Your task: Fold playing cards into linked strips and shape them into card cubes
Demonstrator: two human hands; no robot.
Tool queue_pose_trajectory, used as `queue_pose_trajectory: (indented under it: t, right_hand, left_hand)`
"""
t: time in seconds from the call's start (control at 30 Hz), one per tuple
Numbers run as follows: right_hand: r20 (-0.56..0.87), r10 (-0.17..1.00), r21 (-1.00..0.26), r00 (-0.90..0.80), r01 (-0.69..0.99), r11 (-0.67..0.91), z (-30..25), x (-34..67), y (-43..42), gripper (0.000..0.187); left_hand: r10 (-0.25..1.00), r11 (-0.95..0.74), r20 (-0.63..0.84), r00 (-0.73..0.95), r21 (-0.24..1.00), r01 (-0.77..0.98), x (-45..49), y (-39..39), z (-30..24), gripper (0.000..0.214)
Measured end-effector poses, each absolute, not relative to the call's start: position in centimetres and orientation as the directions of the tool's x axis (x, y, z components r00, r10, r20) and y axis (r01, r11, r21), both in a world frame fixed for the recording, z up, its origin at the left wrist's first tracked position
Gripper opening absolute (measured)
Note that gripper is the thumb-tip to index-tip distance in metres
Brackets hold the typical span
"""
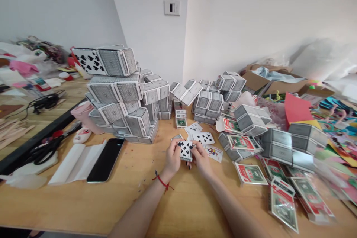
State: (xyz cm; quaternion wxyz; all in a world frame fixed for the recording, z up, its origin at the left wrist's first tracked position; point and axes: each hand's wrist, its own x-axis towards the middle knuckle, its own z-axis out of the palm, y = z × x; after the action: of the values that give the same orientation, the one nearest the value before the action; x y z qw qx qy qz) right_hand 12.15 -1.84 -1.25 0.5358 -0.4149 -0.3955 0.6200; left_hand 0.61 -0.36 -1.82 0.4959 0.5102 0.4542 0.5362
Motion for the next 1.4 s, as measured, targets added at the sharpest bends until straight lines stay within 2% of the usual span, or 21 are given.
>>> queue_pose_trajectory:
  t: [0.3, 0.47, 0.57, 0.67, 0.77, 0.87, 0.93, 1.0, 1.07, 1.2, 1.4]
  right_hand:
    - [-0.184, 0.972, -0.857, -0.146, -0.461, -0.231, -1.2, 12.2, -2.0, 0.013]
    - [-0.184, 0.932, -0.773, -0.312, -0.540, -0.333, -1.2, 12.7, -1.9, 0.017]
    - [-0.232, 0.893, -0.776, -0.386, -0.480, -0.408, -1.2, 12.8, -1.9, 0.023]
    - [-0.243, 0.835, -0.805, -0.494, -0.377, -0.458, -1.4, 12.9, -2.0, 0.029]
    - [-0.211, 0.848, -0.849, -0.486, -0.339, -0.405, -1.7, 13.1, -1.8, 0.033]
    - [-0.154, 0.921, -0.898, -0.358, -0.337, -0.281, -2.0, 13.2, -1.5, 0.034]
    - [-0.125, 0.955, -0.921, -0.270, -0.325, -0.213, -2.1, 13.2, -1.3, 0.034]
    - [-0.111, 0.971, -0.934, -0.213, -0.312, -0.175, -2.2, 13.0, -1.3, 0.034]
    - [-0.104, 0.978, -0.939, -0.179, -0.307, -0.156, -2.1, 12.8, -1.4, 0.033]
    - [-0.079, 0.982, -0.944, -0.172, -0.304, -0.129, -2.0, 12.2, -1.8, 0.030]
    - [-0.017, 0.978, -0.939, -0.209, -0.334, -0.088, -2.1, 11.8, -2.0, 0.028]
  left_hand:
    - [0.994, -0.111, 0.112, 0.003, 0.990, -0.088, 0.5, -0.7, -0.6, 0.012]
    - [0.968, -0.247, 0.247, 0.055, 0.969, -0.009, -0.6, -0.5, -0.4, 0.015]
    - [0.947, -0.284, 0.279, 0.157, 0.959, 0.008, -1.1, -0.5, -0.4, 0.016]
    - [0.936, -0.260, 0.251, 0.246, 0.966, 0.002, -1.4, -0.6, -0.5, 0.020]
    - [0.953, -0.216, 0.208, 0.220, 0.976, 0.013, -1.2, -0.4, -0.5, 0.031]
    - [0.985, -0.163, 0.161, 0.059, 0.986, 0.028, -0.8, 0.2, -0.7, 0.028]
    - [0.994, -0.113, 0.113, -0.004, 0.993, -0.029, -0.5, 0.6, -0.7, 0.030]
    - [0.997, -0.048, 0.053, 0.047, 0.994, -0.102, -0.3, 0.8, -0.7, 0.037]
    - [0.994, -0.003, 0.014, 0.112, 0.995, -0.101, 0.1, 0.7, -0.7, 0.037]
    - [1.000, 0.008, -0.008, 0.022, 1.000, -0.003, 1.0, 0.3, -0.9, 0.025]
    - [0.999, 0.028, -0.030, -0.038, 0.999, -0.045, 1.2, 0.0, -1.2, 0.020]
